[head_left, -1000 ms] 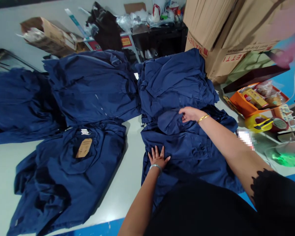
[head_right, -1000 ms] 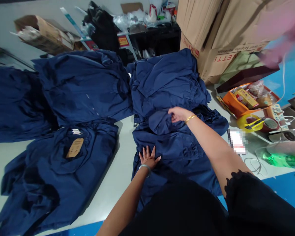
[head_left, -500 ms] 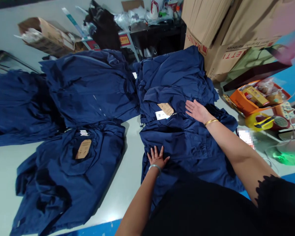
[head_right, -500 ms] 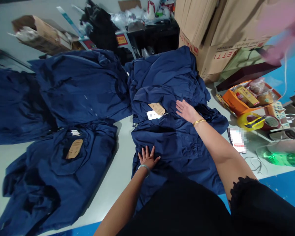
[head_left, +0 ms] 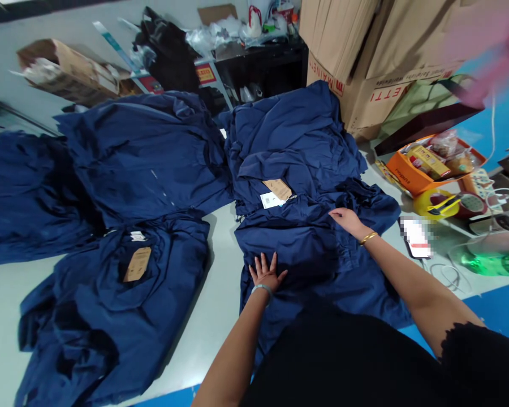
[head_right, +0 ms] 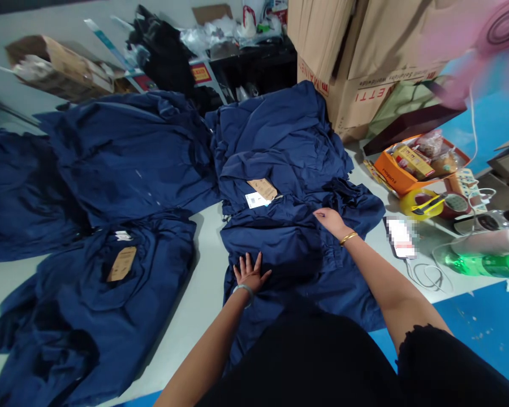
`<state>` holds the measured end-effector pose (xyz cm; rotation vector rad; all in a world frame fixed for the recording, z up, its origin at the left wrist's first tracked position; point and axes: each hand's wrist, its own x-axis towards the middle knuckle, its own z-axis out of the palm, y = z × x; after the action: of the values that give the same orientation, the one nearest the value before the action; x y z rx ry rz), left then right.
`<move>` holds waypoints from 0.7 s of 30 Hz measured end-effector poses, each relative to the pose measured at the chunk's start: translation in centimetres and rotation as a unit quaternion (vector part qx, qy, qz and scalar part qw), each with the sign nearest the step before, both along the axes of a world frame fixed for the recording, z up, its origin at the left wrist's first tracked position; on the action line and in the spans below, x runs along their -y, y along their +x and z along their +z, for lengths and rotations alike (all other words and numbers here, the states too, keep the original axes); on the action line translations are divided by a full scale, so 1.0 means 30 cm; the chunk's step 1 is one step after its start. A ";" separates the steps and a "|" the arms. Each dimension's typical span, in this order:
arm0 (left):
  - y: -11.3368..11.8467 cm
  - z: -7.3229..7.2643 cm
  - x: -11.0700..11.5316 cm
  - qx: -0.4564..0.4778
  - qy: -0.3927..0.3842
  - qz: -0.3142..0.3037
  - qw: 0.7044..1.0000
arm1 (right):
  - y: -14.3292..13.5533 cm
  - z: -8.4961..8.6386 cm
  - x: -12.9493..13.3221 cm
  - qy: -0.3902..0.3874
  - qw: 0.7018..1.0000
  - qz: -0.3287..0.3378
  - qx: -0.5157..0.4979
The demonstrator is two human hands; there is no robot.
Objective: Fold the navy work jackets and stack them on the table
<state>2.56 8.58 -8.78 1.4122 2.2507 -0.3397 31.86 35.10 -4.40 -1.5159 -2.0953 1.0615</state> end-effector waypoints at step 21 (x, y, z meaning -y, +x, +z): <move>0.000 -0.026 -0.006 -0.026 0.005 -0.003 1.000 | 0.364 0.047 -0.168 0.021 0.975 -0.195 0.103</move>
<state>2.56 8.76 -9.57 1.4316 2.2928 -0.3714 42.78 40.13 -2.99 -1.9815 -1.8176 0.7372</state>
